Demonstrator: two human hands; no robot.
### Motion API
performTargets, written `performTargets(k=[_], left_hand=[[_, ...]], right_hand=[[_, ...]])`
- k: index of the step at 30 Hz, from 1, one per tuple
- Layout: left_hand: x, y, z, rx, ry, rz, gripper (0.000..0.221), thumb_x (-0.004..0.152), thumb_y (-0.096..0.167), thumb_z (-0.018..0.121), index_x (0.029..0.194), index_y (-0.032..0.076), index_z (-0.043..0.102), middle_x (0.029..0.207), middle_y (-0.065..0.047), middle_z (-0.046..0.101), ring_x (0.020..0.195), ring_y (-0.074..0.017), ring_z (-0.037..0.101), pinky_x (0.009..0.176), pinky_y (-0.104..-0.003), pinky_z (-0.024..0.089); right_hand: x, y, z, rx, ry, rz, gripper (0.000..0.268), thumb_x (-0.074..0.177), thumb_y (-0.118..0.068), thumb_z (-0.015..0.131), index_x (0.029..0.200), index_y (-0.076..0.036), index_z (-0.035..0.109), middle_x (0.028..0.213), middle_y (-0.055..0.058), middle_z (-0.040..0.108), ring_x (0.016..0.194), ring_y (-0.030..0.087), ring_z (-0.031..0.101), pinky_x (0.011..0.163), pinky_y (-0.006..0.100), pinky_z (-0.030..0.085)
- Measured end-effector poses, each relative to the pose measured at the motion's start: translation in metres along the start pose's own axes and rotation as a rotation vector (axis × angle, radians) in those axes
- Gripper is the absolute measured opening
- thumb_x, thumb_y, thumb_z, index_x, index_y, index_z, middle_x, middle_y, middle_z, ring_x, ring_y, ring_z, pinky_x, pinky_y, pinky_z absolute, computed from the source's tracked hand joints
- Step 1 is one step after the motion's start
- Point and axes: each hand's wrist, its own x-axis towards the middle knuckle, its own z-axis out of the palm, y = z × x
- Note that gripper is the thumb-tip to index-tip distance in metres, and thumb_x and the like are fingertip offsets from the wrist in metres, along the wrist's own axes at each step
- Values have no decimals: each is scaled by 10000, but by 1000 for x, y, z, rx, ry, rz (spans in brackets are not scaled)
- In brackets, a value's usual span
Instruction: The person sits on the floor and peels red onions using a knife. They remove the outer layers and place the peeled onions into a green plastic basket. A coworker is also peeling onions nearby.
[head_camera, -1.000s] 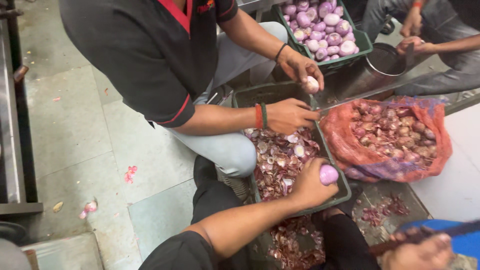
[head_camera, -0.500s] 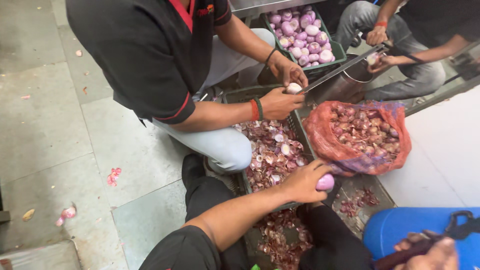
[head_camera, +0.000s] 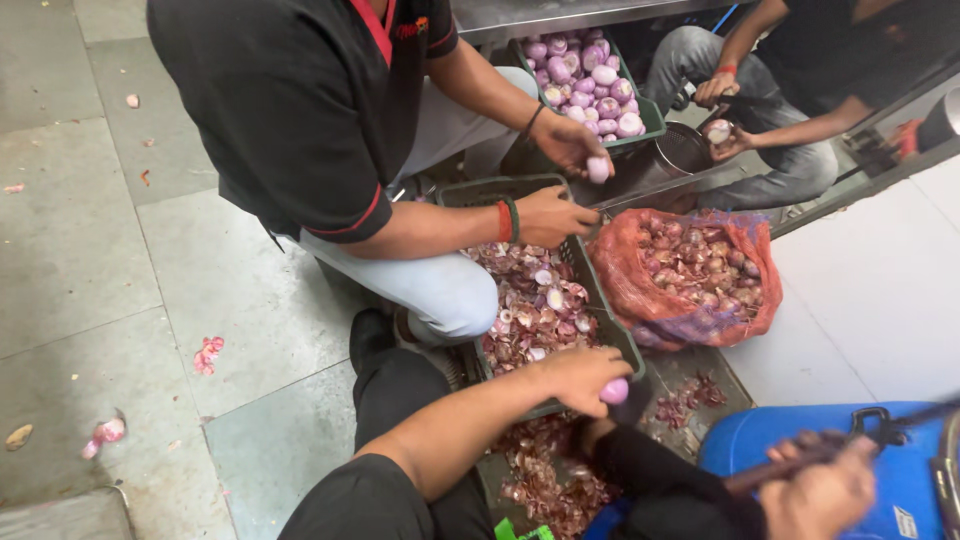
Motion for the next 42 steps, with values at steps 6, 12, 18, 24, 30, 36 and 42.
performTargets(k=[6,12,18,24,30,36,42], left_hand=[[7,-6,-2,-19,75,-88,743,649,345,782,1332,124,591,1213,-161,615,1033,-397,662,844,-520,567],[9,-28,25,70,104,-396,707,619,386,825,1196,16,653,1095,-226,697,1040,-410,690,875,-509,578],[16,-51,51,-44,2,-792,652,641,414,807,1078,-63,729,1011,-287,741,950,-414,741,870,-498,597],[19,-34,47,-221,108,-787,624,690,361,837,1148,-32,677,1038,-238,739,923,-373,735,830,-460,602],[40,-46,39,-1575,409,-882,419,852,154,756,1229,112,580,1072,-117,703,879,-242,726,706,-400,583],[54,-46,56,-1780,412,-646,382,977,104,716,1331,67,580,1217,-115,690,1063,-223,717,924,-386,615],[56,-16,55,-1944,307,-664,417,999,319,735,1249,31,565,1087,-129,687,939,-255,718,749,-490,650]], right_hand=[[42,73,70,90,-98,344,378,1176,-459,401,1050,-128,534,834,48,546,673,200,486,600,362,437],[45,141,97,21,-80,542,348,1152,-430,418,1023,-131,539,793,41,528,631,197,475,577,368,425],[61,167,70,85,-162,705,356,1174,-452,404,1043,-144,524,806,30,518,669,183,478,605,338,436],[62,148,77,100,-242,666,342,1183,-459,411,1079,-153,523,852,19,508,706,172,464,633,341,424],[35,118,67,64,-239,755,359,1170,-478,425,1078,-144,520,876,36,530,726,183,479,658,345,434],[-23,89,37,-170,-200,637,342,1171,-412,416,1096,-100,533,836,87,540,631,234,481,542,393,405],[-26,82,44,-235,-199,515,236,1147,-295,489,1069,-83,559,782,53,574,582,184,530,512,325,458]])
